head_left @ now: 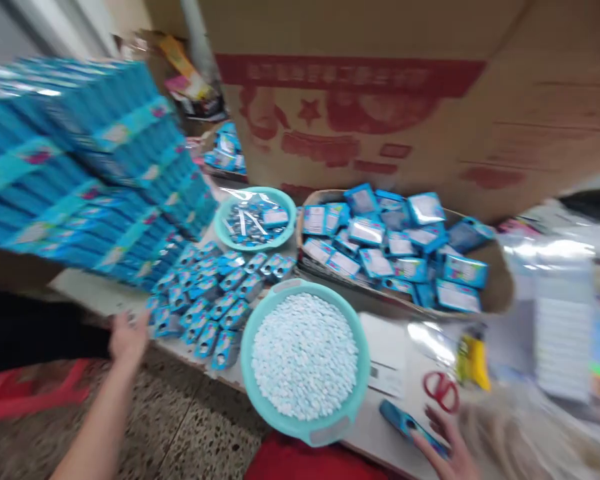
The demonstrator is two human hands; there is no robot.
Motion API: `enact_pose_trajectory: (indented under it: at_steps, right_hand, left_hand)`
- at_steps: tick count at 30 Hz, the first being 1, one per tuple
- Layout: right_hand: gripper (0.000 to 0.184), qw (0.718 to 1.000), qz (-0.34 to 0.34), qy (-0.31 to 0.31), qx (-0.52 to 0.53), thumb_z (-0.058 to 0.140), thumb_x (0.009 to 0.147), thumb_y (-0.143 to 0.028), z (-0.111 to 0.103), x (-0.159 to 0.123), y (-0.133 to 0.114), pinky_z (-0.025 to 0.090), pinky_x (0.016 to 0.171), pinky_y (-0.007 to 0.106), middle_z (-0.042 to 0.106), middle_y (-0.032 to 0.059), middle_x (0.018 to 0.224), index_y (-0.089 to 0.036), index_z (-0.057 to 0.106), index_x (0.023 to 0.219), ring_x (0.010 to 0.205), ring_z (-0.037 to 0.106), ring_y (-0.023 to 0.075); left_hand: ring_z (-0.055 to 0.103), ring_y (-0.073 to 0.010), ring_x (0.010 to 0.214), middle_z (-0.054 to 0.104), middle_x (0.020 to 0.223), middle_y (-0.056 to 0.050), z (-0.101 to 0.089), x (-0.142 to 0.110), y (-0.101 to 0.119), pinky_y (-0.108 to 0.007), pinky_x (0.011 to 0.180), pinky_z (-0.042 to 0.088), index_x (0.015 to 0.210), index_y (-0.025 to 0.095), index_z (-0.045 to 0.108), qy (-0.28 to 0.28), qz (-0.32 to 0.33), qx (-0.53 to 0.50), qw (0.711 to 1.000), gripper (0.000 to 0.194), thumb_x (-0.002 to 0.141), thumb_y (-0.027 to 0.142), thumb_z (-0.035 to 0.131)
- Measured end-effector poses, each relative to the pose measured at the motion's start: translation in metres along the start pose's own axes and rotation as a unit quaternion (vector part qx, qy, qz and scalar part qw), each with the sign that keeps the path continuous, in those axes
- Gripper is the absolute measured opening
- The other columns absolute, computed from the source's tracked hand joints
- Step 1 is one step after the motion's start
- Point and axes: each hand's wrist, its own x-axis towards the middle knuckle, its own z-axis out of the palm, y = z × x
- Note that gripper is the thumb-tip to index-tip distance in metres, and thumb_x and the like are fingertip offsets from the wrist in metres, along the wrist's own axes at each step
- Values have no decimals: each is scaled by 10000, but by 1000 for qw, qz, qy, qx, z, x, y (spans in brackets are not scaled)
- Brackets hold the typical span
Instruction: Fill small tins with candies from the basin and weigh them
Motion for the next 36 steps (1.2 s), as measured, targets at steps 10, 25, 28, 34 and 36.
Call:
enact_pose_trajectory:
  at_steps: [10, 25, 28, 34, 36]
  right_hand:
    - [402, 993, -104, 51, -23, 630, 664, -561, 3, 6, -8, 506, 657, 333, 647, 55, 760, -192, 634, 822, 723, 622, 241]
    - [400, 966, -252, 51, -14, 651, 725, -509, 1, 121, -97, 469, 830, 412, 614, 75, 961, -219, 602, 995, 938, 571, 259]
    - [507, 968, -222, 115, 33, 605, 761, -525, -8, 105, -84, 447, 888, 440, 556, 108, 1139, -210, 526, 1151, 1055, 523, 264]
    - [414, 982, -66, 155, 87, 543, 792, -501, -25, 47, -35, 511, 764, 388, 585, 104, 1029, -188, 564, 1062, 872, 594, 220]
    - [418, 984, -37, 141, 104, 565, 764, -505, -22, 31, -18, 522, 743, 385, 598, 106, 997, -180, 582, 1026, 866, 604, 229]
  left_hand:
    - [552, -214, 1029, 628, 1080, -70, 114, -225, 87, -357, 900, 442, 1114, 200, 566, -167, 547, -124, 811, 309, 865, 348, 458]
    - [534, -167, 683, 579, 703, -18, 143, -251, 127, -257, 618, 386, 705, 198, 565, -348, 468, -75, 809, 247, 832, 385, 466]
    - [480, -127, 553, 514, 582, 20, 137, -242, 140, -227, 532, 367, 635, 191, 524, -421, 240, -261, 835, 277, 727, 449, 567]
    - [439, -87, 427, 516, 562, 28, 110, -237, 169, -188, 357, 274, 665, 170, 508, -531, -103, -476, 693, 304, 644, 429, 665]
    - [406, -73, 400, 450, 508, 49, 104, -236, 174, -179, 345, 270, 617, 175, 470, -539, -115, -512, 659, 304, 653, 401, 670]
